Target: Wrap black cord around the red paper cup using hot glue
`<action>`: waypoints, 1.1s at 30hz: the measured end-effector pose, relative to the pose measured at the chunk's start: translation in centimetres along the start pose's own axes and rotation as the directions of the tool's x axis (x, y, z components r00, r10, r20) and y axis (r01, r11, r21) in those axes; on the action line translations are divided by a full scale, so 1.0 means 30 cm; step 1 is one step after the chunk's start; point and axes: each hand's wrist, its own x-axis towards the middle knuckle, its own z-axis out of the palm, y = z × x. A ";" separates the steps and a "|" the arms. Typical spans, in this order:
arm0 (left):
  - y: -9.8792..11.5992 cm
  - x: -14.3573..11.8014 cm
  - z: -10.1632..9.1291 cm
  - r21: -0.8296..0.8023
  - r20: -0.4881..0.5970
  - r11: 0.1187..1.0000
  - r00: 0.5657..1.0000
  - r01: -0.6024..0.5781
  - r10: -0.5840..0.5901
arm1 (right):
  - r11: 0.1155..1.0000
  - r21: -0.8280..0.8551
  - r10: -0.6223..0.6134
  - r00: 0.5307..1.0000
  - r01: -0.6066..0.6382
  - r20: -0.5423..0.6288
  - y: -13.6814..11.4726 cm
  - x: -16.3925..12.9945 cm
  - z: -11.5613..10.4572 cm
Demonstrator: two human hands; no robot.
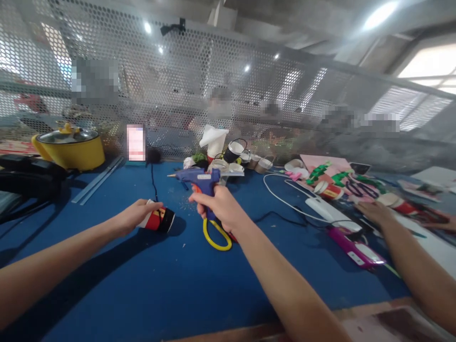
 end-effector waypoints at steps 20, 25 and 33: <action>-0.043 -0.033 0.003 -0.104 -0.032 0.994 0.999 -0.020 0.017 | 0.778 -0.625 0.004 0.993 0.069 0.115 0.041 -0.101 0.056; -0.044 -0.031 0.005 -0.125 -0.014 0.992 1.000 -0.019 0.017 | 0.751 -0.654 -0.011 0.992 0.092 0.127 0.036 -0.105 0.053; -0.047 -0.029 0.010 -0.160 -0.009 0.986 0.999 -0.037 0.036 | 0.672 -0.728 -0.048 0.989 0.136 0.141 0.030 -0.115 0.053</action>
